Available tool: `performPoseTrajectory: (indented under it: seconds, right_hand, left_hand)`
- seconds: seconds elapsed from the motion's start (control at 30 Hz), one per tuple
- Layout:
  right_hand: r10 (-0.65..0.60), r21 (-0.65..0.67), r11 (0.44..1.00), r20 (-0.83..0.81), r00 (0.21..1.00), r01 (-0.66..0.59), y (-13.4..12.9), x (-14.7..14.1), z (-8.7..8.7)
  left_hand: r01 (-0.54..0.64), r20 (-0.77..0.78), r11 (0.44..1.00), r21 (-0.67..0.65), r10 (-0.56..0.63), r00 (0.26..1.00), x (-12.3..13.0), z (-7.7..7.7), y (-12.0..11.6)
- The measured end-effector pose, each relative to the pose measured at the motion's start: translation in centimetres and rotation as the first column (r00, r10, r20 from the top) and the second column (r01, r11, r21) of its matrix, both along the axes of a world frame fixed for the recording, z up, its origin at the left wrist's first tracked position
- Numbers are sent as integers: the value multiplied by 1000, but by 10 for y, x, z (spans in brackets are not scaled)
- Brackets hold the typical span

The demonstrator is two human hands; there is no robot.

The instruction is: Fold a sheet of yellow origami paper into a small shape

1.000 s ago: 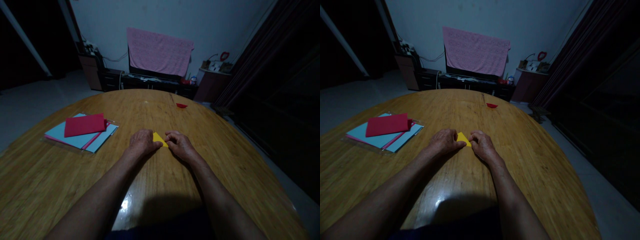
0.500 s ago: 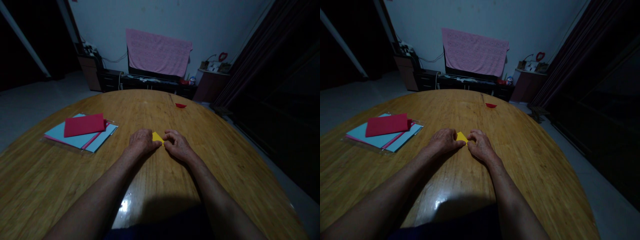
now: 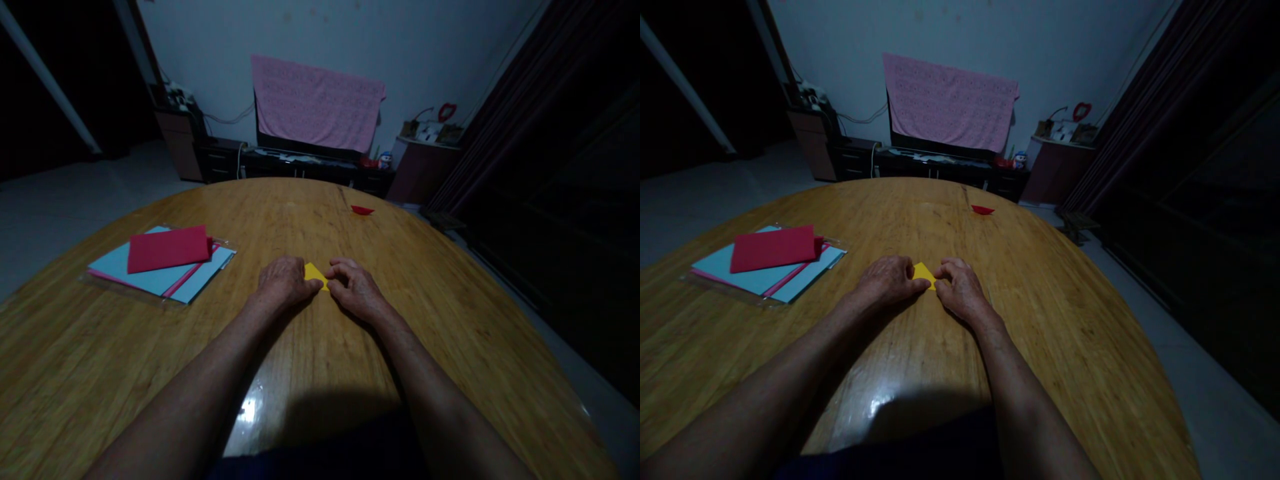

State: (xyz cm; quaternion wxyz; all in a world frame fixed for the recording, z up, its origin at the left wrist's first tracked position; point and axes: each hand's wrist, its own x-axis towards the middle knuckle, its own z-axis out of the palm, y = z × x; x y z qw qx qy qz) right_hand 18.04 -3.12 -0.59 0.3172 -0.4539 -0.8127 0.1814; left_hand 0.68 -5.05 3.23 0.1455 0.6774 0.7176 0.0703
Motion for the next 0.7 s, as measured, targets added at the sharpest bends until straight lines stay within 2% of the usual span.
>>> performPoseTrajectory:
  seconds: [0.23, 0.47, 0.7]
  right_hand:
    - [-36, 17, 999, 33, 999, 35, -1, -5, -2]
    - [-12, 16, 1000, 57, 998, 11, 0, -6, -6]
    - [18, -39, 999, 120, 993, -13, -4, -5, 1]
  left_hand:
    - [-1, -7, 1000, -11, 1, 1000, 1, 1, 1]
    - [21, -4, 1000, -5, -21, 1000, 0, 2, 0]
    - [24, 10, 1000, -12, -24, 1000, -2, 2, 0]
